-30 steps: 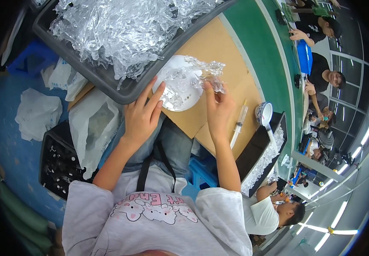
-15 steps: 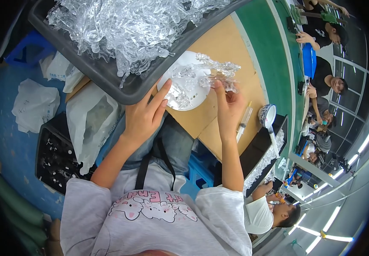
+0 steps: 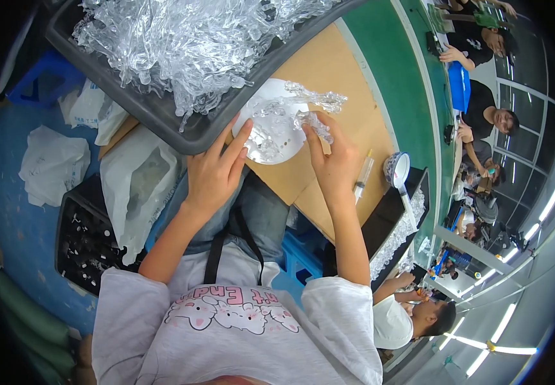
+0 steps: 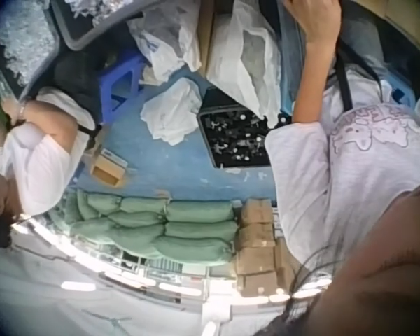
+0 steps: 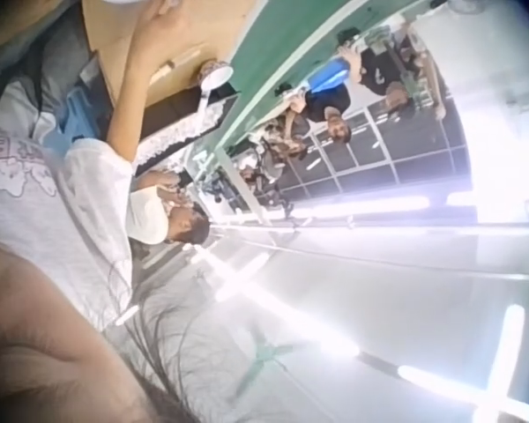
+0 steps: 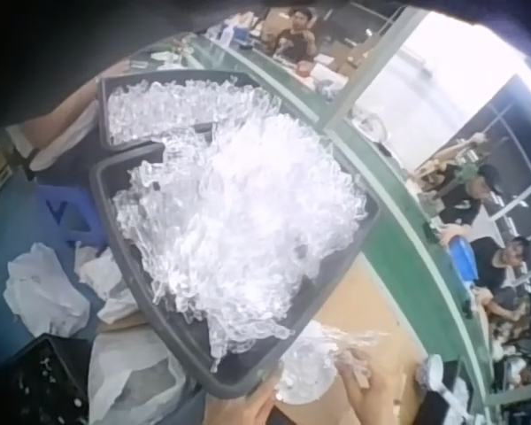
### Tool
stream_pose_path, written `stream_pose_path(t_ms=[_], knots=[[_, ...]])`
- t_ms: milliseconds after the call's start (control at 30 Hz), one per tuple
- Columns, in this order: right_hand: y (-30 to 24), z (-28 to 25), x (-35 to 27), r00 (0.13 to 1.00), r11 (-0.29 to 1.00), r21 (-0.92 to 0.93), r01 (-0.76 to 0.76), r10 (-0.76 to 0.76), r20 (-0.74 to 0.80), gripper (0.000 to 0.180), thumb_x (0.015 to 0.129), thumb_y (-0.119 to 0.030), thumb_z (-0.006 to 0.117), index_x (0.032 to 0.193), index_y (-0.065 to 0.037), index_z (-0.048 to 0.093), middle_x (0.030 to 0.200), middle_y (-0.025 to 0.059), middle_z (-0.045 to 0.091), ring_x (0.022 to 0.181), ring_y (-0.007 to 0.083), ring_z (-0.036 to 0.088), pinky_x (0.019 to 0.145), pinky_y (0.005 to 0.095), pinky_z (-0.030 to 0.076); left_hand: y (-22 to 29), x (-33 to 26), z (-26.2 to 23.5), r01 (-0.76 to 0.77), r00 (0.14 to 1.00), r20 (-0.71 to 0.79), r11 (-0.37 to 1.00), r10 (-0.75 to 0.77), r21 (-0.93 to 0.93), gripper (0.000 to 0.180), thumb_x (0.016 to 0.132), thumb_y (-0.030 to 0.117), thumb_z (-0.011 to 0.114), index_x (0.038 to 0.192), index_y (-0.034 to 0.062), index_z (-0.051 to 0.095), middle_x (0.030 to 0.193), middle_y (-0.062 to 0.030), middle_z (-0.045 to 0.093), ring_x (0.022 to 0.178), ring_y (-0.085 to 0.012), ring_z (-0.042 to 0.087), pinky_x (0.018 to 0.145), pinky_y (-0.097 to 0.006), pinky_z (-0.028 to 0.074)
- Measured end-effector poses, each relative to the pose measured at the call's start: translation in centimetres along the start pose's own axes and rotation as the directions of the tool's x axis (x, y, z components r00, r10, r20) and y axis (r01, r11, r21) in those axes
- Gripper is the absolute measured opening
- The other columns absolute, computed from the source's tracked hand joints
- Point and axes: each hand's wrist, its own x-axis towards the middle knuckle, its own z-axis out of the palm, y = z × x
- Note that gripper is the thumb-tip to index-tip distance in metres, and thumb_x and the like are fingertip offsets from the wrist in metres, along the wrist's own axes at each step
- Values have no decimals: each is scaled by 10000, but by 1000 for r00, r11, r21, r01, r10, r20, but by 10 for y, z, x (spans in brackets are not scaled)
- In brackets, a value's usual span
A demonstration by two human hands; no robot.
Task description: Assembling decorative plastic light fixture components onto a base using an adhesive-filled syringe.
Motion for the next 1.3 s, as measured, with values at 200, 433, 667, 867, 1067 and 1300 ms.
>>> stream_pose_path(t_ms=[200, 433, 667, 867, 1067, 1300], knots=[[-1, 10, -6, 1000, 1000, -11, -17, 16, -27, 248, 851, -112, 623, 1046, 39, 607, 897, 124, 677, 836, 169, 654, 757, 290, 509, -4, -4, 1, 10, 1000, -8, 998, -10, 67, 417, 855, 182, 557, 1270, 215, 533, 1331, -28, 466, 1154, -224, 476, 941, -366, 307], [29, 12, 1, 931, 690, 632, -354, 327, 164, 293, 863, -201, 621, 1039, 33, 611, 960, 93, 650, 847, 158, 624, 798, 289, 496, -4, -2, 2, -15, 998, -54, 999, 17, 40, 411, 859, 187, 559, 1269, 218, 535, 1303, -47, 488, 1143, -226, 478, 941, -386, 295], [23, 13, 6, 932, 677, 645, -353, 318, 176, 291, 876, -209, 605, 1030, 38, 611, 958, 81, 649, 849, 144, 614, 809, 288, 492, -6, -3, 3, -32, 998, -57, 999, 34, 36, 428, 856, 178, 564, 1281, 214, 523, 1262, -81, 508, 1114, -241, 493, 935, -395, 297], [8, 7, 3, 982, 885, 426, -190, 170, 84, 224, 865, -110, 614, 1042, 27, 616, 959, 78, 653, 857, 134, 611, 810, 267, 492, -6, -2, 4, -42, 997, -61, 999, 44, 25, 441, 853, 173, 567, 1289, 217, 515, 1244, -92, 514, 1096, -245, 505, 928, -403, 305], [-7, 10, 4, 996, 986, 142, -86, 80, 46, 216, 844, -98, 628, 1035, 4, 634, 925, 77, 673, 816, 113, 630, 708, 250, 527, -8, -5, 4, -22, 998, -49, 999, 24, 43, 442, 853, 181, 571, 1289, 226, 514, 1246, -88, 513, 1089, -243, 508, 924, -398, 310], [-3, 14, -1, 994, 987, 124, -106, 106, 12, 235, 834, -114, 641, 1042, -6, 634, 913, 82, 682, 805, 120, 642, 692, 258, 526, -7, -6, -3, -33, 999, -3, 997, 33, 72, 440, 855, 190, 560, 1291, 229, 509, 1321, -46, 467, 1149, -244, 468, 958, -415, 286]])
